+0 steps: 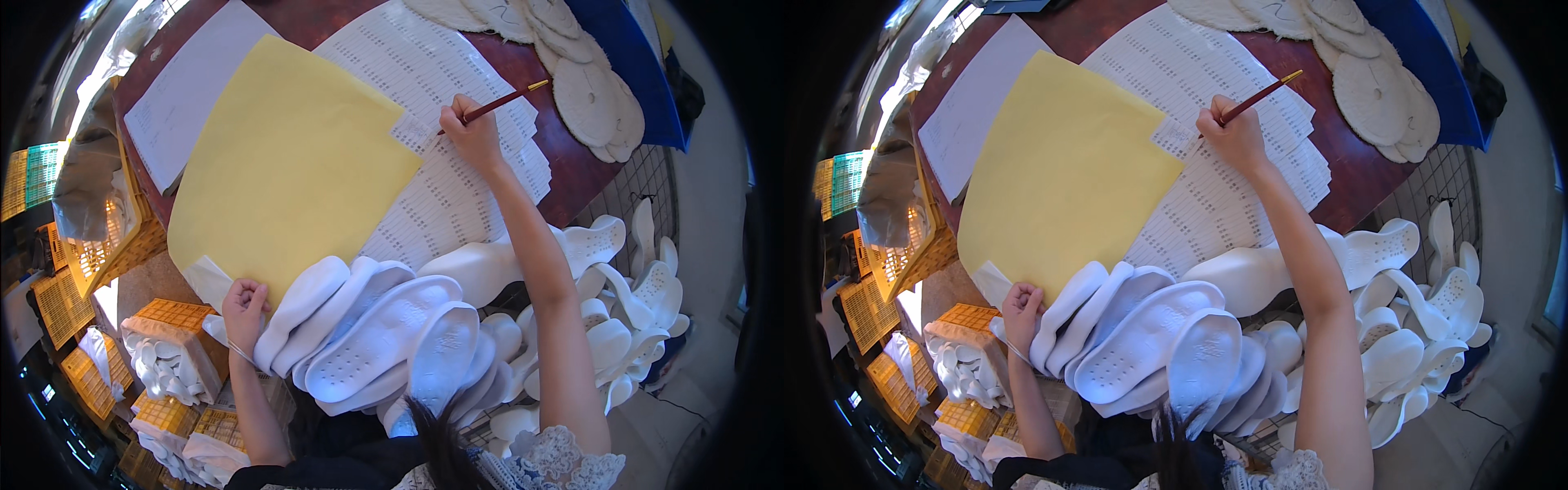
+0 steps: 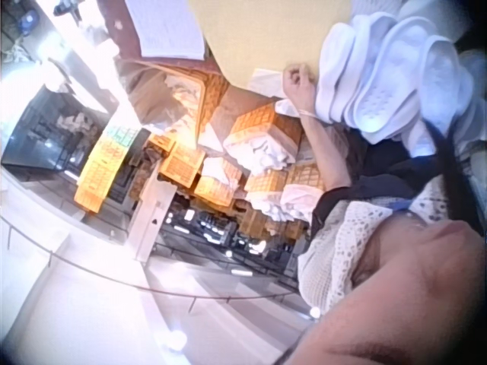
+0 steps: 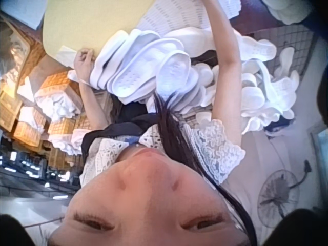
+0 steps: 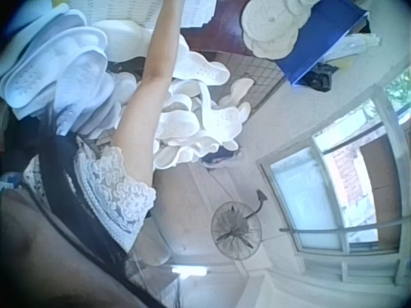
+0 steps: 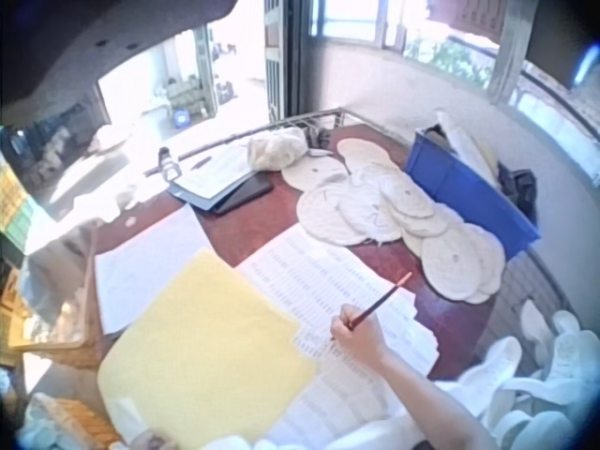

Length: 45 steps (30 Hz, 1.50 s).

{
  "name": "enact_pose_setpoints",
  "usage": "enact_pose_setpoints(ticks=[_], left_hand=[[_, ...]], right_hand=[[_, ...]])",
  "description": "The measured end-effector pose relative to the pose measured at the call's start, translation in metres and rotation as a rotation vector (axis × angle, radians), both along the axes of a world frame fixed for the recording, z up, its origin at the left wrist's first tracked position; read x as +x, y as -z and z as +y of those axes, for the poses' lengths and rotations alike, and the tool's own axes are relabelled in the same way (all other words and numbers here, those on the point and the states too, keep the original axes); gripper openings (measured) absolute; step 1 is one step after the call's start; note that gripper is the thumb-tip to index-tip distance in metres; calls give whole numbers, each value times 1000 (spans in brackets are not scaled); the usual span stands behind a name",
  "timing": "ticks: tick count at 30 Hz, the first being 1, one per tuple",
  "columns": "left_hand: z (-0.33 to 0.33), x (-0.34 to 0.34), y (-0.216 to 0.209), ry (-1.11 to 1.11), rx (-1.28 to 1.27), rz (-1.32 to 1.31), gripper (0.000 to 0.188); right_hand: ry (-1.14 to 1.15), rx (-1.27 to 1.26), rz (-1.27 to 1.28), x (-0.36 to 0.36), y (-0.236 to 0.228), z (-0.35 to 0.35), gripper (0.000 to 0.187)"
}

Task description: The person sorts white shoe insoles on a table, stacks them, and places them into a plastic bag. They also write on a yellow sheet and a stack of perforated paper using a pencil.

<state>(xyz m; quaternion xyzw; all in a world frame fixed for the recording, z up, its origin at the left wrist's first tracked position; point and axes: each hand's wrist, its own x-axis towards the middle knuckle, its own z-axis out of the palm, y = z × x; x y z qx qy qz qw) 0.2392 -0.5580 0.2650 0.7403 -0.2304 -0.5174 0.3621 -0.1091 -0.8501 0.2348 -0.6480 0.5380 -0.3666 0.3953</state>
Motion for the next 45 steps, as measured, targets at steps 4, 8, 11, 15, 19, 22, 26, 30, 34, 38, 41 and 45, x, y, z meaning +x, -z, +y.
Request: enact_pose_setpoints(ticks=[4,8,11,15,19,22,26,30,34,38,41,45], left_hand=[[-1,0,1,0,-19,-1,9],[-1,0,-1,-1,3,5,11],[-1,0,-1,-6,-10,7,11],[0,1,2,14,0,-12,11],[1,3,3,26,-25,-25,12],[-2,2,2,49,-10,-35,10],[-5,-3,-2,84,-17,-198,15],[11,12,-18,236,-89,-927,32],[57,75,-47,532,402,-1185,41],[120,158,-64,370,351,-170,34],[177,184,-69,53,112,264,21],[232,183,-71,-30,-45,421,25]], right_hand=[[-18,-33,65,-1,0,1,30],[-55,-115,130,-3,2,0,32],[-63,-56,84,-4,4,-3,33],[-29,12,15,-2,3,-2,32],[-45,-106,94,-2,3,-1,31],[-42,-116,82,-5,10,0,30],[-8,-121,175,-2,12,-4,29],[-120,298,16,-3,-55,1,32],[-102,-79,103,-44,-208,52,29],[-153,-256,368,-95,-336,168,26],[-196,-266,615,-98,-368,255,25],[-313,-193,864,-70,-362,336,23]])
